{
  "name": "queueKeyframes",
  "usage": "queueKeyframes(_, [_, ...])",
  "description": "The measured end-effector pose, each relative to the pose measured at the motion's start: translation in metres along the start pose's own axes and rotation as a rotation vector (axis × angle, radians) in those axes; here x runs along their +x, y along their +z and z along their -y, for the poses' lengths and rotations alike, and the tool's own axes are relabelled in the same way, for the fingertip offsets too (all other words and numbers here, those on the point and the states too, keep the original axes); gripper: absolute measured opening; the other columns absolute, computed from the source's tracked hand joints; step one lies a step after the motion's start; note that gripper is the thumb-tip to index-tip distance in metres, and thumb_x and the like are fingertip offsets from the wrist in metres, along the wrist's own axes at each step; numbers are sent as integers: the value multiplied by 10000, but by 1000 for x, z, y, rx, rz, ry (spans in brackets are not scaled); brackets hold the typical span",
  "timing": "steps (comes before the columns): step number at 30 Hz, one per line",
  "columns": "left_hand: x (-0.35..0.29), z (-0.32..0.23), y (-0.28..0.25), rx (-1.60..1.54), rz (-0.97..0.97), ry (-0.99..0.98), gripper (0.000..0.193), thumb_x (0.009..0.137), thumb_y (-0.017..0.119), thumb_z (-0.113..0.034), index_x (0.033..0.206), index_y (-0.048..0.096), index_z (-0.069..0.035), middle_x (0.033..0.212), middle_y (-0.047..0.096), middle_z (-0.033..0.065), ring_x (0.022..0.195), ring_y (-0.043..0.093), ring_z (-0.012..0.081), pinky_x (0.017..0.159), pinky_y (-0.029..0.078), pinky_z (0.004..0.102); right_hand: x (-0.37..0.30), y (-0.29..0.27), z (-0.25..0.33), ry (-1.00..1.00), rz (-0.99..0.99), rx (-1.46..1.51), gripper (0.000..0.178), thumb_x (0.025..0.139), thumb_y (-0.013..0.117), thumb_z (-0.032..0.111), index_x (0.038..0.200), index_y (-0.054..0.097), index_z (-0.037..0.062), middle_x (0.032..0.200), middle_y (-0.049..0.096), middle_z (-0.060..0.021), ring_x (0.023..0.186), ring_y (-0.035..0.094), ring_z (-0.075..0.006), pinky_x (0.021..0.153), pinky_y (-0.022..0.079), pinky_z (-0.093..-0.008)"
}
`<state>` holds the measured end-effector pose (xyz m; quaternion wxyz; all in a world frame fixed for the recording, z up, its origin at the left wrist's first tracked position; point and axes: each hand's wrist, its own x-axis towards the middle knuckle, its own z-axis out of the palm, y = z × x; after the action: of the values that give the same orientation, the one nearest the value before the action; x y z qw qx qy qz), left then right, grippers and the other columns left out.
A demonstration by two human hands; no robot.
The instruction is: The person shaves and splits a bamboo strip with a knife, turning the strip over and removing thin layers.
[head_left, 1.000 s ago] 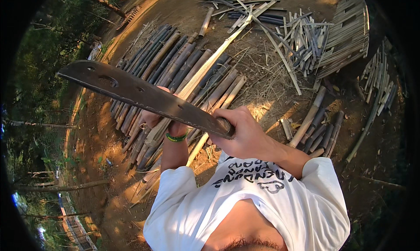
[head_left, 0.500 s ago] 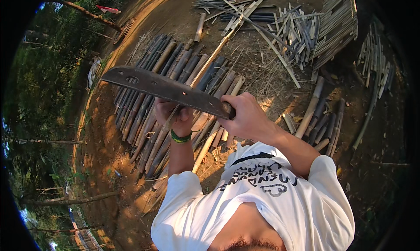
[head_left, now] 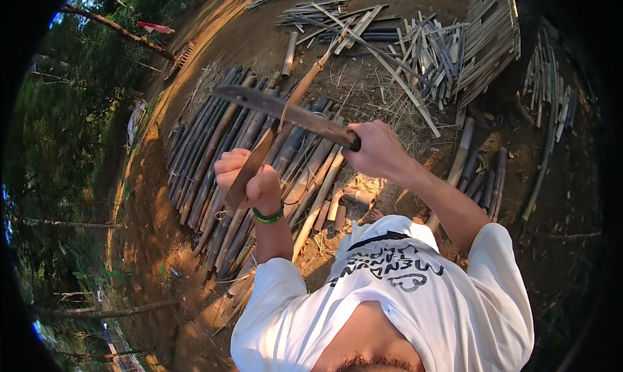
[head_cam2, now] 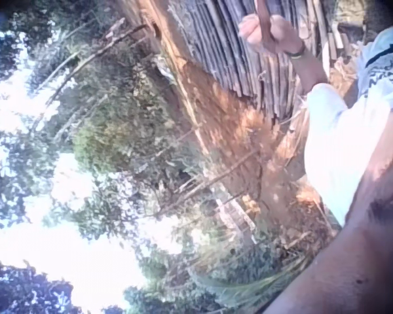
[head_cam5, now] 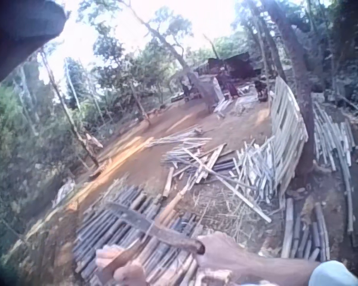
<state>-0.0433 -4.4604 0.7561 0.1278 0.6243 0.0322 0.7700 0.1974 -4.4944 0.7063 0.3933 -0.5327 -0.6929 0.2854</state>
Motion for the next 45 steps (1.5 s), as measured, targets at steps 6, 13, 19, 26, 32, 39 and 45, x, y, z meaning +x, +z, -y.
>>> queueKeyframes(6, [-17,-6,-42,482,56,70,499,958,576,-549,837,522,-68,771,575,59,579,516,147,548,457,296,-16,3,61,-83,118,130,222,719,672,176,757,649,-42,595,579,-250,627,624,-429,637,517,-455])
queueKeyframes(13, [-21,9,-32,739,191,50,677,934,525,-659,927,607,14,806,634,86,680,607,182,664,494,352,-13,16,59,-31,149,207,180,720,681,147,772,665,-24,551,562,-206,553,612,-382,590,493,-432])
queueKeyframes(19, [6,12,-17,520,103,143,674,920,443,-696,748,449,-45,709,558,105,557,552,149,442,463,251,4,28,10,33,46,120,186,754,659,144,821,679,-28,520,515,-174,475,565,-340,530,460,-391])
queueKeyframes(26, [1,6,-36,388,-121,47,690,896,424,-752,734,428,-82,684,468,34,560,446,128,490,409,250,12,33,19,-102,6,-14,235,740,659,181,790,656,-48,569,603,-145,517,607,-293,626,517,-428])
queueKeyframes(32, [11,-2,-43,503,44,41,705,874,399,-779,718,403,-91,673,455,30,539,424,108,459,376,232,56,52,-50,-47,15,-204,184,761,628,174,747,631,-9,571,587,-92,531,584,-241,593,498,-418])
queueKeyframes(39, [35,-6,-56,694,-156,70,681,952,238,-752,684,316,-131,631,339,-21,515,330,92,446,289,226,112,50,-166,523,85,-19,262,775,642,214,804,658,-46,678,648,-174,628,631,-305,632,504,-473])
queueKeyframes(45, [44,-5,-84,703,-250,115,693,932,251,-774,676,336,-135,597,339,-18,503,332,97,451,293,249,98,88,-95,242,152,45,244,731,638,204,733,619,-39,600,588,-146,561,551,-277,604,475,-450])
